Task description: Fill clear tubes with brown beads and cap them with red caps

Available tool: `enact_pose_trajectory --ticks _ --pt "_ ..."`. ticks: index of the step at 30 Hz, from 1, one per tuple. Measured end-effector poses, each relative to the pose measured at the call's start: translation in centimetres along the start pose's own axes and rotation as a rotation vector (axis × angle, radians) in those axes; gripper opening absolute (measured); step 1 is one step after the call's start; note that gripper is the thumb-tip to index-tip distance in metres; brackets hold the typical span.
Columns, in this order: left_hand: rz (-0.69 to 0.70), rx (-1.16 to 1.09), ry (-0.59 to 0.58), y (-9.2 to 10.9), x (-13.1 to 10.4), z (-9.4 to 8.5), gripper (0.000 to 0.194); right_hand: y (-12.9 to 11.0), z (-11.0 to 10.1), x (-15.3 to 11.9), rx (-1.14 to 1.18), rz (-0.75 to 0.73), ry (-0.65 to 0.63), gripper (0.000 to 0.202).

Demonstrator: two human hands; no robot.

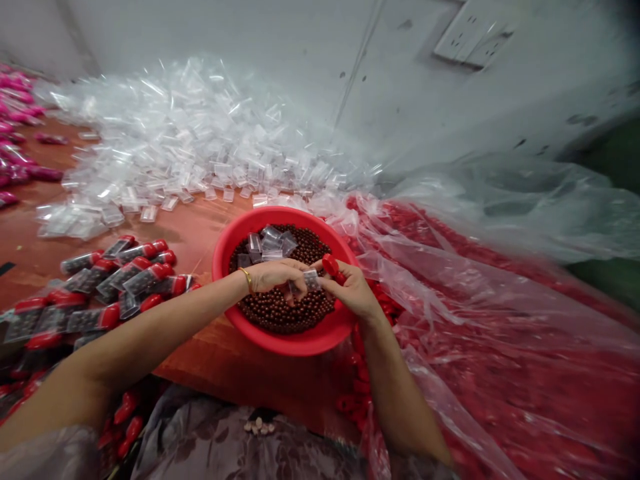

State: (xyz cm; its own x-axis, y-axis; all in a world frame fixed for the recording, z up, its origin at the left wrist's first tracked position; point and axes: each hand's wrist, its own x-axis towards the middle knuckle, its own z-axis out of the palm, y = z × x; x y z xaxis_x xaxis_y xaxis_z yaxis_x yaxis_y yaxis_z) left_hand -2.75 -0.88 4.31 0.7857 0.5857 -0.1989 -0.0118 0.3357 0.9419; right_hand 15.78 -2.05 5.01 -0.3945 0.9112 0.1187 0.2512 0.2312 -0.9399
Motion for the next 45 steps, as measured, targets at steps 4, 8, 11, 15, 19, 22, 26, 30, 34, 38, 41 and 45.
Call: enact_pose_trajectory --ticks 4,8,11,15,19,22,26,30,34,38,41,45 --pt "-0.043 0.031 0.005 0.1 0.0 0.1 0.014 0.1 0.4 0.4 -0.079 -0.101 0.041 0.018" --pt "-0.039 0.04 0.038 0.2 0.0 0.1 0.018 0.4 0.8 0.5 -0.126 -0.158 0.078 0.016" --pt "0.025 0.041 0.05 0.2 0.0 0.1 0.019 0.7 0.7 0.5 -0.078 -0.135 0.128 0.021" --pt "0.161 0.086 0.122 -0.1 0.2 0.3 0.025 1.4 0.3 0.3 0.151 -0.032 0.164 0.047" --pt "0.209 0.192 0.152 -0.4 0.3 0.5 0.024 1.6 0.3 -0.1 0.054 -0.019 0.239 0.046" --pt "0.2 0.214 0.148 -0.4 0.2 0.7 0.025 1.5 0.6 -0.5 -0.139 -0.102 0.231 0.038" --pt "0.182 0.281 0.183 -0.4 0.0 1.0 0.026 1.6 0.7 -1.2 -0.306 -0.237 0.199 0.038" --pt "0.269 0.406 0.282 -0.5 0.1 1.1 0.019 1.6 1.0 -1.9 -0.422 -0.295 0.179 0.041" --pt "0.295 0.434 0.285 -0.9 0.2 1.1 0.013 1.1 2.0 -2.4 -0.443 -0.325 0.19 0.042" --pt "0.294 0.542 0.336 -0.9 -0.1 1.2 0.01 0.3 1.8 -2.5 -0.56 -0.313 0.147 0.044" --pt "0.263 0.666 0.331 -0.4 -0.1 1.5 0.01 -0.1 0.7 -2.0 -0.559 -0.284 0.121 0.044" --pt "0.219 0.827 0.307 0.0 0.0 1.8 0.007 0.1 0.8 -0.4 -0.269 -0.118 0.334 0.058"
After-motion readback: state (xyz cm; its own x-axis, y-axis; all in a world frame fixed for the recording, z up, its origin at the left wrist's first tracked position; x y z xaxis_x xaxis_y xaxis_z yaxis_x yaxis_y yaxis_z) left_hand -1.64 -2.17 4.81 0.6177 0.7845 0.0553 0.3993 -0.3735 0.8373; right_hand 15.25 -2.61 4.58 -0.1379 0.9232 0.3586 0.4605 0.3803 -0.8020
